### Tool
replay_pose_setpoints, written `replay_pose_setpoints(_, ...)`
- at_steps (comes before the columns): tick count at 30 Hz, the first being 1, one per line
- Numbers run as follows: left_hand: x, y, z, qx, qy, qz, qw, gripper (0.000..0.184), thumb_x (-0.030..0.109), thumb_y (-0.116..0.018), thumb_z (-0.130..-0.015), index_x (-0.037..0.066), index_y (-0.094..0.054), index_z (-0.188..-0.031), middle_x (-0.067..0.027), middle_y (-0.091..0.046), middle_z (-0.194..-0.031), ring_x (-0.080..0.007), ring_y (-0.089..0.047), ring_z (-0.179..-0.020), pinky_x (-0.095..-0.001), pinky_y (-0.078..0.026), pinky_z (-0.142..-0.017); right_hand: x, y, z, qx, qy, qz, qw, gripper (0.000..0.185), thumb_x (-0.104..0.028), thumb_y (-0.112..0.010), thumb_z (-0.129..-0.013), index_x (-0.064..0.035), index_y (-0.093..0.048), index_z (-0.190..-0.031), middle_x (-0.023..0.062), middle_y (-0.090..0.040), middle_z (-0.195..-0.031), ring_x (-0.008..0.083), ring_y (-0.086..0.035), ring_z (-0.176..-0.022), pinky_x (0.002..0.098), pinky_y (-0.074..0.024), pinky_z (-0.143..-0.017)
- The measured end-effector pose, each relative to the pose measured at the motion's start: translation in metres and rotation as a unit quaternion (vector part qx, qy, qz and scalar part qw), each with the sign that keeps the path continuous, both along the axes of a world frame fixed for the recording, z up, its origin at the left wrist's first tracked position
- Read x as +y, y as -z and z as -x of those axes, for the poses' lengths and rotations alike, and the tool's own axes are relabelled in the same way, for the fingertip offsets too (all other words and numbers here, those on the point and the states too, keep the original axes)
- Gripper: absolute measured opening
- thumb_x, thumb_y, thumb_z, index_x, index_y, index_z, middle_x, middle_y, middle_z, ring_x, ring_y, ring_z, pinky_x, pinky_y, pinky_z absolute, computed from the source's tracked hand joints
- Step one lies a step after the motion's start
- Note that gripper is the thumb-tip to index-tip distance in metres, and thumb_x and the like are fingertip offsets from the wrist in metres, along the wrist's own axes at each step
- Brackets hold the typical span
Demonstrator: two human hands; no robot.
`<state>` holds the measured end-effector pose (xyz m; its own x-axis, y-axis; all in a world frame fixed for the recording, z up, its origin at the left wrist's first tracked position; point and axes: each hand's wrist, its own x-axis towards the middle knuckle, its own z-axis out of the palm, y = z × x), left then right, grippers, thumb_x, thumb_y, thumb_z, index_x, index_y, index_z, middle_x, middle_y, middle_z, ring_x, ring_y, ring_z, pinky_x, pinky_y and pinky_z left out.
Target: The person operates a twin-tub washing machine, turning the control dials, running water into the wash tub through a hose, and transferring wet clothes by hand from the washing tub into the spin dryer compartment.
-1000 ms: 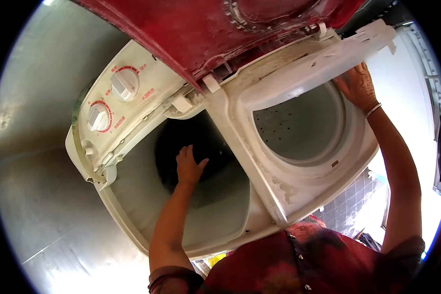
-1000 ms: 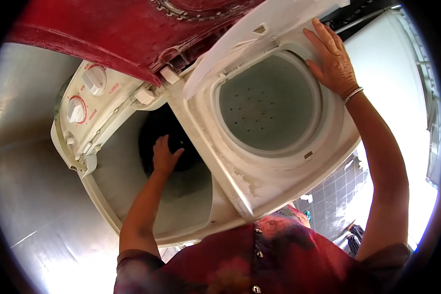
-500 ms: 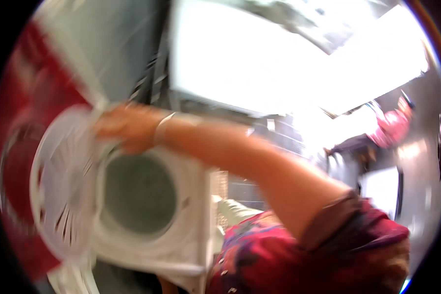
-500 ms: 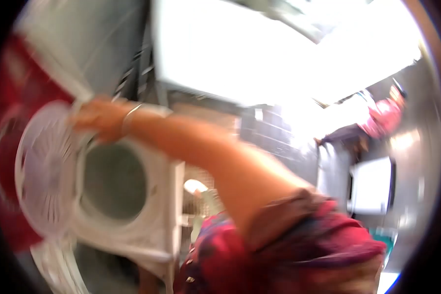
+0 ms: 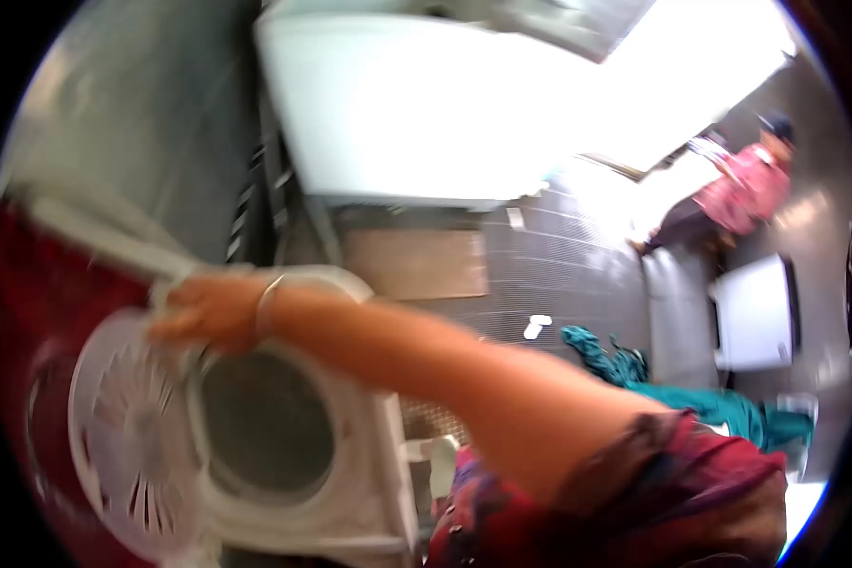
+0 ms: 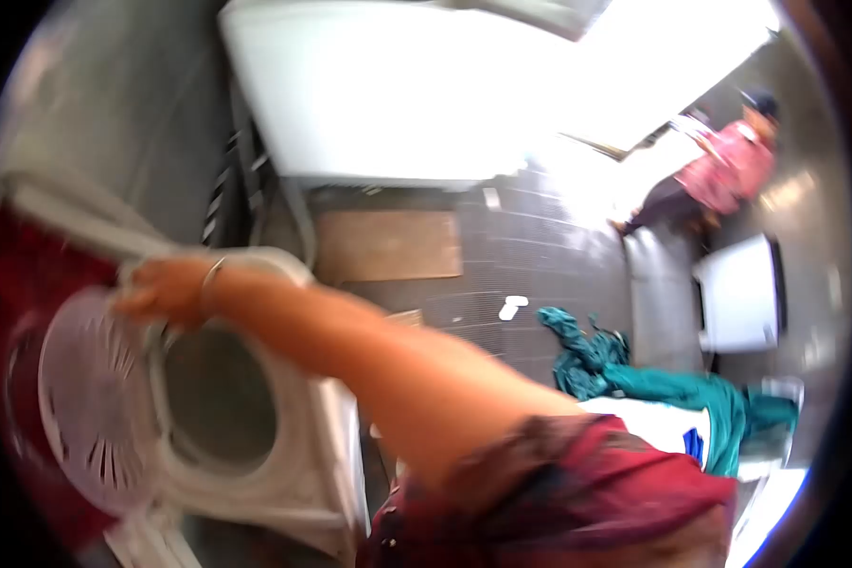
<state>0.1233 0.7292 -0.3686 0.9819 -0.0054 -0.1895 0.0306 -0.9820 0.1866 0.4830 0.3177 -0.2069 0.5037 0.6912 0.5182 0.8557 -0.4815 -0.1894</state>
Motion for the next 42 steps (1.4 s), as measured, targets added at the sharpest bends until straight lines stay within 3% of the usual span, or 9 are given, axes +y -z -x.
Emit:
replay_pose_setpoints(2, -0.045, -0.027, -0.032, 0.093, 0.034, 0.184, 0.978, 0.058, 0.034, -0.067, -0.071, 0.007, -0.049, -0.119, -0.0136, -0.050, -0.122, -0.0319, -0.044, -0.115, -0.0462, -0.033, -0.096, -0.003, -0.006, 0.004, 0.041, 0.019, 0.045, 0.998, 0.066, -0.023, -0.065, -0.070, -0.0191, -0.038, -0.130, 0.0031, -0.042, -0.130, 0.0301, -0.042, -0.116, 0.0407, -0.0328, -0.098)
replay_pose_setpoints(3, 0.023, 0.071, 0.022, 0.010, -0.108, 0.292, 0.950, 0.052, 0.031, -0.065, -0.076, 0.003, -0.049, -0.118, -0.0168, -0.050, -0.120, -0.0342, -0.045, -0.113, -0.0442, -0.033, -0.097, 0.001, 0.008, -0.004, 0.007, -0.013, 0.008, 1.000, 0.065, -0.023, -0.066, -0.070, -0.0209, -0.039, -0.130, 0.0033, -0.040, -0.132, 0.0292, -0.040, -0.117, 0.0411, -0.0317, -0.099)
replay_pose_setpoints(4, -0.014, 0.019, 0.006, 0.046, -0.172, 0.305, 0.935, 0.053, 0.025, -0.066, -0.075, 0.002, -0.048, -0.119, -0.0198, -0.050, -0.119, -0.0352, -0.046, -0.110, -0.0429, -0.034, -0.096, 0.003, 0.003, -0.003, 0.003, -0.002, 0.048, 0.999, 0.065, -0.021, -0.067, -0.069, -0.0197, -0.041, -0.129, 0.0032, -0.038, -0.134, 0.0285, -0.039, -0.118, 0.0409, -0.0311, -0.100)
replay_pose_setpoints(7, -0.013, 0.046, 0.020, 0.012, -0.098, 0.089, 0.991, 0.057, 0.020, -0.074, -0.061, 0.006, -0.052, -0.112, -0.0187, -0.050, -0.116, -0.0368, -0.049, -0.104, -0.0460, -0.041, -0.088, 0.008, 0.005, 0.001, -0.055, 0.043, 0.099, 0.993, 0.065, -0.014, -0.069, -0.067, -0.0147, -0.042, -0.127, 0.0010, -0.032, -0.138, 0.0259, -0.037, -0.120, 0.0372, -0.0332, -0.100)
replay_pose_setpoints(16, -0.057, 0.003, 0.044, 0.314, 0.104, -0.043, 0.943, 0.027, 0.005, -0.053, -0.076, 0.014, -0.061, -0.100, -0.0118, -0.053, -0.108, -0.0285, -0.058, -0.091, -0.0369, -0.050, -0.074, 0.012, -0.001, 0.014, -0.044, 0.064, 0.125, 0.989, 0.063, -0.006, -0.066, -0.068, -0.0116, -0.043, -0.126, 0.0053, -0.026, -0.141, 0.0313, -0.036, -0.121, 0.0385, -0.0349, -0.101)
replay_pose_setpoints(25, -0.004, 0.013, 0.088, 0.247, -0.021, -0.137, 0.959, 0.025, 0.011, -0.060, -0.075, 0.003, -0.062, -0.098, -0.0124, -0.056, -0.108, -0.0294, -0.052, -0.105, -0.0380, -0.045, -0.088, 0.014, -0.001, 0.013, -0.066, 0.080, 0.133, 0.986, 0.060, -0.009, -0.065, -0.070, -0.0150, -0.043, -0.125, -0.0006, -0.026, -0.141, 0.0258, -0.038, -0.120, 0.0366, -0.0349, -0.102)
replay_pose_setpoints(27, -0.027, -0.025, 0.057, 0.154, -0.235, 0.071, 0.957, 0.031, 0.015, -0.062, -0.075, 0.002, -0.059, -0.104, -0.0146, -0.057, -0.107, -0.0310, -0.048, -0.109, -0.0383, -0.043, -0.089, 0.014, -0.002, 0.014, -0.073, 0.076, 0.136, 0.985, 0.060, -0.009, -0.065, -0.070, -0.0146, -0.043, -0.126, -0.0008, -0.025, -0.142, 0.0263, -0.038, -0.120, 0.0368, -0.0356, -0.101)
replay_pose_setpoints(36, -0.082, -0.021, 0.001, -0.132, -0.170, 0.055, 0.975, 0.054, 0.019, -0.071, -0.068, 0.003, -0.049, -0.115, -0.0177, -0.045, -0.121, -0.0370, -0.042, -0.112, -0.0415, -0.039, -0.092, 0.014, -0.006, 0.015, -0.029, 0.074, 0.139, 0.987, 0.059, -0.008, -0.064, -0.071, -0.0133, -0.043, -0.126, 0.0008, -0.023, -0.143, 0.0275, -0.037, -0.120, 0.0366, -0.0382, -0.099)
replay_pose_setpoints(42, -0.070, 0.009, -0.078, -0.125, -0.185, -0.085, 0.971, 0.053, 0.017, -0.069, -0.069, 0.000, -0.048, -0.114, -0.0167, -0.046, -0.119, -0.0354, -0.042, -0.113, -0.0434, -0.038, -0.091, 0.014, -0.008, 0.017, -0.028, 0.085, 0.161, 0.983, 0.058, -0.007, -0.061, -0.071, -0.0112, -0.043, -0.126, 0.0072, -0.025, -0.142, 0.0298, -0.036, -0.121, 0.0379, -0.0354, -0.100)
